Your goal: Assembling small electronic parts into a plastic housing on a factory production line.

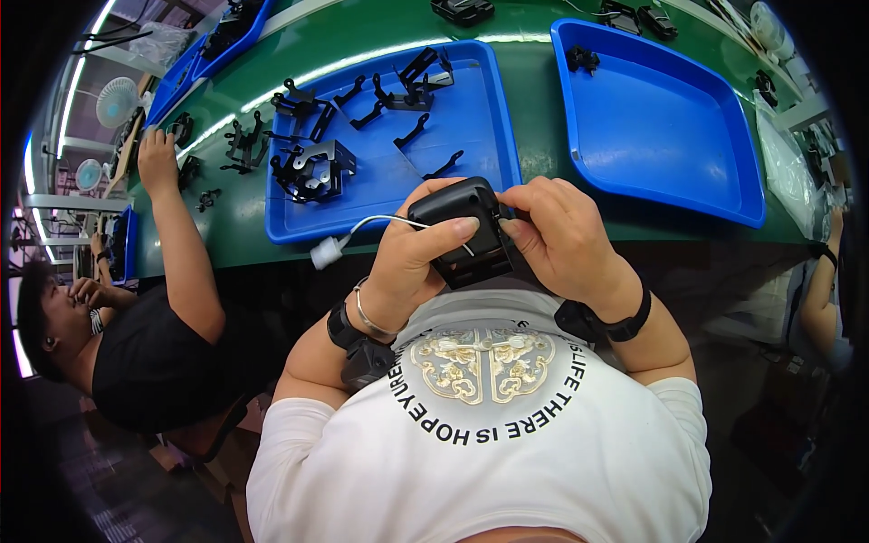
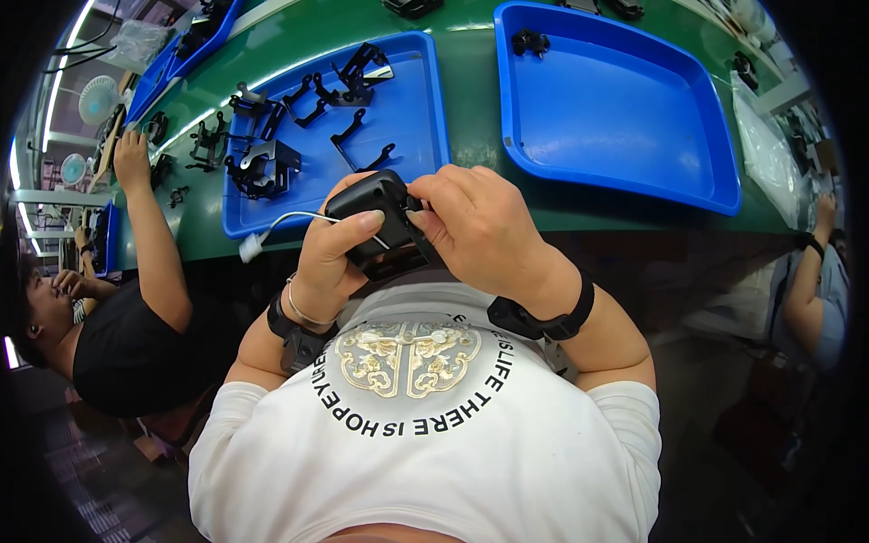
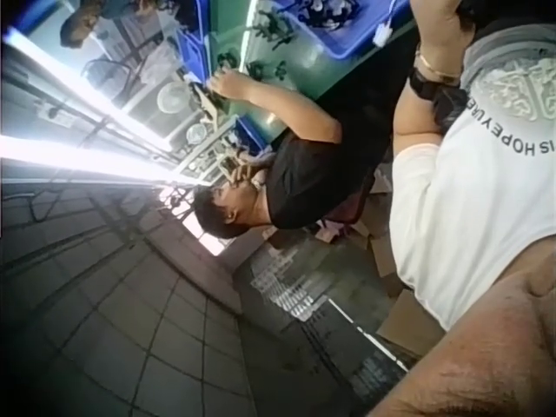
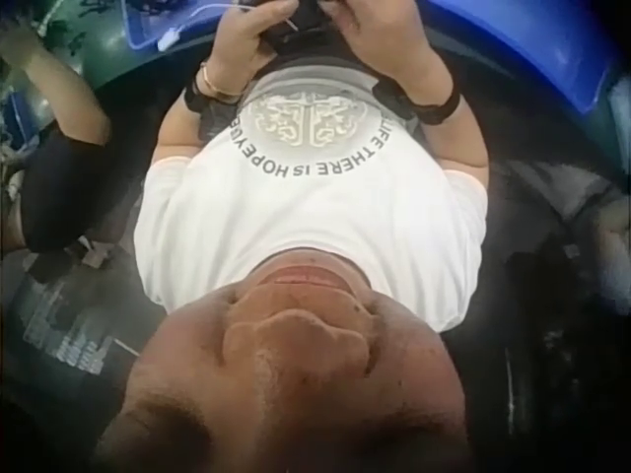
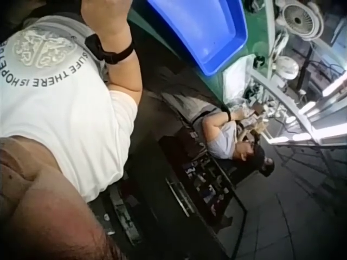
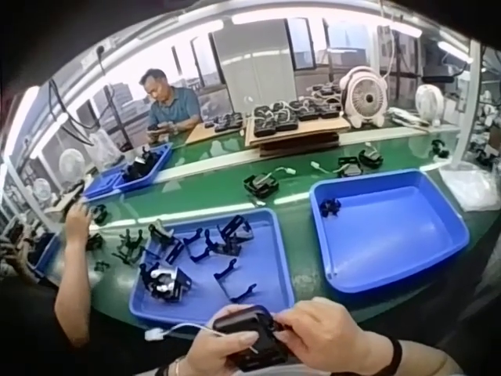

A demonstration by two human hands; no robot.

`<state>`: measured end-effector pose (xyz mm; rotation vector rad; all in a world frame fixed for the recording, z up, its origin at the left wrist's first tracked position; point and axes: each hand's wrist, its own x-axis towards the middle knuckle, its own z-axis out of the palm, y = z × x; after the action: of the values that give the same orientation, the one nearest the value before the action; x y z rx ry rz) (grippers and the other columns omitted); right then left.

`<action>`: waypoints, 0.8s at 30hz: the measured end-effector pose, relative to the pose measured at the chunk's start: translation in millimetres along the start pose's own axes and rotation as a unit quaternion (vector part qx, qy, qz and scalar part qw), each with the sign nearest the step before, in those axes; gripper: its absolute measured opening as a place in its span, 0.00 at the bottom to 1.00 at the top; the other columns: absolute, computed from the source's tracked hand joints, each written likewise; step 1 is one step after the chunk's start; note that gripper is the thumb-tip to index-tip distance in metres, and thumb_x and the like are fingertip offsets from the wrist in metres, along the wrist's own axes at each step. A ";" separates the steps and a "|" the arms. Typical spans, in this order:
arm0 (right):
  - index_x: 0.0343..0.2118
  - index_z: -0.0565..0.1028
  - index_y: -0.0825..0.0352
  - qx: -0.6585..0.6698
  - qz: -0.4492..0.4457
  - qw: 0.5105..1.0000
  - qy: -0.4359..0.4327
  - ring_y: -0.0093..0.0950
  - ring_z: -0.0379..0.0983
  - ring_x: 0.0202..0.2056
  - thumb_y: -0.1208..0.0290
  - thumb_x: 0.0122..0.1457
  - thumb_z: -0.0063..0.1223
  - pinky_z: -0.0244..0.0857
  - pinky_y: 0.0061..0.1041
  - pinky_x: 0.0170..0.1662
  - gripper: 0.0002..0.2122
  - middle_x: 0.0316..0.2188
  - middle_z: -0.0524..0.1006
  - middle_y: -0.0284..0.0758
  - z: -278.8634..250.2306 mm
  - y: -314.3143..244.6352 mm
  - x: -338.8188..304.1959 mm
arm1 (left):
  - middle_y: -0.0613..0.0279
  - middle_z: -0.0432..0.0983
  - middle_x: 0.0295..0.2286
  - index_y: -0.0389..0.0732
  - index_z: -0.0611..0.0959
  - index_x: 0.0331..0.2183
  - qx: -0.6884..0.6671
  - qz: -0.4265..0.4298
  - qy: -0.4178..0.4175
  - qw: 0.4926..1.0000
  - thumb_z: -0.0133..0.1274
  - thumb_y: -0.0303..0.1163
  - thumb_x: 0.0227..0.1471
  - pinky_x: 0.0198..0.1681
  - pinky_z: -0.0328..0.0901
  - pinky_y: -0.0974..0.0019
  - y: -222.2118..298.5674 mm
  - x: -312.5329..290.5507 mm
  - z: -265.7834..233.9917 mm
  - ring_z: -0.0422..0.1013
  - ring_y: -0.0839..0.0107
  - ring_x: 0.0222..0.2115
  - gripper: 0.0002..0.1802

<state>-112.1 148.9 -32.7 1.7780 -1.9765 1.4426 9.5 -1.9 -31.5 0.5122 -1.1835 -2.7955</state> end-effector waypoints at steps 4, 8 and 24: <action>0.34 0.68 0.69 -0.035 -0.011 0.999 -0.010 0.34 0.63 0.21 0.75 0.51 0.52 0.57 0.29 0.24 0.08 0.22 0.69 0.38 0.1 -0.2 -1.4 | 0.56 0.70 0.39 0.39 0.69 0.43 0.033 0.016 -0.004 0.999 0.56 0.22 0.41 0.43 0.67 0.64 -1.3 -1.7 1.2 0.69 0.69 0.39 0.24; 0.33 0.68 0.69 -0.033 -0.018 0.999 -0.016 0.34 0.61 0.20 0.75 0.50 0.52 0.55 0.29 0.24 0.08 0.20 0.67 0.37 -3.1 -2.3 -2.4 | 0.56 0.70 0.40 0.38 0.69 0.43 0.048 0.029 -0.020 0.998 0.56 0.21 0.41 0.45 0.66 0.65 -1.8 -2.2 1.6 0.69 0.69 0.40 0.24; 0.26 0.69 0.67 -0.005 0.219 0.972 -0.081 0.33 0.65 0.20 0.65 0.59 0.44 0.57 0.27 0.23 0.11 0.20 0.69 0.35 -5.2 -6.6 -0.5 | 0.58 0.71 0.39 0.38 0.70 0.43 0.180 0.119 0.000 0.976 0.56 0.19 0.40 0.45 0.64 0.69 -5.9 2.4 13.1 0.69 0.72 0.39 0.25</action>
<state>-109.0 153.8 -26.5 1.5621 -2.5797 1.4245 3.4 10.8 -27.9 0.3605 -1.6425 -2.3921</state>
